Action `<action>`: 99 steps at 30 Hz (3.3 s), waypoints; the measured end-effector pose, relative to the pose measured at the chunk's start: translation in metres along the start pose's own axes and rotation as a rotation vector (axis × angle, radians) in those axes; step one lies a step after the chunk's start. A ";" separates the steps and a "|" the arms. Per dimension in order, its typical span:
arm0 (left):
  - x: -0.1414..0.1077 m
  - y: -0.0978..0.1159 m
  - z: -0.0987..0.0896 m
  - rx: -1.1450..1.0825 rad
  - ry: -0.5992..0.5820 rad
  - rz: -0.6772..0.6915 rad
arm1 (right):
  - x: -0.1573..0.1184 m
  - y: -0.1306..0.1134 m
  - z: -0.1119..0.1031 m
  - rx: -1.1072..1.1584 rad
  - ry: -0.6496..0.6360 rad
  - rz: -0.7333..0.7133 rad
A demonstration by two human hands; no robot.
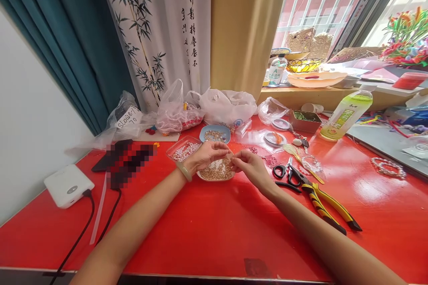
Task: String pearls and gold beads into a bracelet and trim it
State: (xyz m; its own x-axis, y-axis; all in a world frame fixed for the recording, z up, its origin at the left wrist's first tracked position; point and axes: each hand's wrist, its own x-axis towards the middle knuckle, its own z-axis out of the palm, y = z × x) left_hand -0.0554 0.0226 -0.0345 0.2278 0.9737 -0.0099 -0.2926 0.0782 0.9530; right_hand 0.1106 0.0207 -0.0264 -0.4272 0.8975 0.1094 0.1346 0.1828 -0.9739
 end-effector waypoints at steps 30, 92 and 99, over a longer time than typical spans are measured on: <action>-0.001 0.007 0.005 0.099 -0.046 0.013 | 0.006 0.004 -0.006 0.030 -0.025 -0.096; 0.004 0.030 -0.113 1.513 0.307 -0.153 | 0.024 0.018 -0.029 -0.044 0.143 -0.117; 0.005 0.028 -0.114 1.565 0.309 -0.158 | 0.027 0.020 -0.029 -0.065 0.116 -0.111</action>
State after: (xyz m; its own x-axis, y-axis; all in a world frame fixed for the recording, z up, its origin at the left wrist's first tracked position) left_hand -0.1684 0.0536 -0.0422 -0.0824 0.9966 -0.0063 0.9529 0.0807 0.2922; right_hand 0.1279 0.0605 -0.0374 -0.3372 0.9099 0.2414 0.1517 0.3056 -0.9400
